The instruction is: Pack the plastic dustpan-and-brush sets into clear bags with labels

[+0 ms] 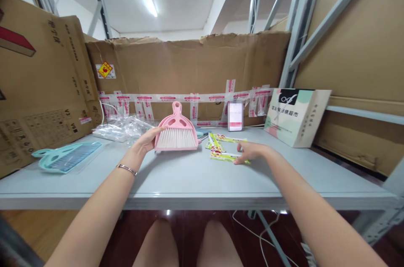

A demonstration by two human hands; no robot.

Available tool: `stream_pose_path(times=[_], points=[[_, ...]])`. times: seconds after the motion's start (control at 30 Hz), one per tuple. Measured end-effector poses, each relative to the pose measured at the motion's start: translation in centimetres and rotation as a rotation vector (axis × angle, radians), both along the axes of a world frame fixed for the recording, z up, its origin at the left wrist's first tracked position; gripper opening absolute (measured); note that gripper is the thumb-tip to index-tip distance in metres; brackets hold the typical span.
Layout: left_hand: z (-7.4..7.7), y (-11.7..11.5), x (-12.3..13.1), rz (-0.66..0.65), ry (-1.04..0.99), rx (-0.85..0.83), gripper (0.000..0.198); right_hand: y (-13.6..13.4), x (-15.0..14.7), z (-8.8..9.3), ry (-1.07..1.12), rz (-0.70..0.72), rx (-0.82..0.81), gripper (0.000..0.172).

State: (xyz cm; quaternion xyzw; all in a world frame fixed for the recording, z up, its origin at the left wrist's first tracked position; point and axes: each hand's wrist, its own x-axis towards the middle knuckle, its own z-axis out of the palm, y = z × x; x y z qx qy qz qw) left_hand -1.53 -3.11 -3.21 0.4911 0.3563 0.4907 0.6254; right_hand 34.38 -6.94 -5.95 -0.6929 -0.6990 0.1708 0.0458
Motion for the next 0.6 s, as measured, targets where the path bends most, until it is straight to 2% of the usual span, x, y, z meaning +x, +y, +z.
stream_pose_path(times=[0.17,0.27,0.37,0.5,0.53,0.6], points=[[-0.2,0.2,0.3,-0.042,-0.100,-0.009,0.036,0.0,-1.1,0.6,-0.042,0.059,-0.042,0.041],[0.0,0.0,0.7,-0.077,-0.129,-0.010,0.041,-0.6,-1.0,0.8,0.009,0.036,0.028,0.035],[-0.1,-0.1,0.9,-0.066,-0.122,0.006,0.047,-2.2,-1.4,2.1,0.174,0.043,0.151,0.034],[-1.0,0.4,1.5,0.041,-0.078,0.049,0.043,-4.4,-4.8,5.1,0.650,0.198,0.310,0.040],[-1.3,0.6,1.7,0.058,-0.072,0.053,0.043,-4.5,-6.1,5.7,0.706,0.231,0.312,0.040],[-1.7,0.8,2.1,0.071,-0.080,0.056,0.046,-3.8,-8.8,6.2,0.657,0.270,0.253,0.037]])
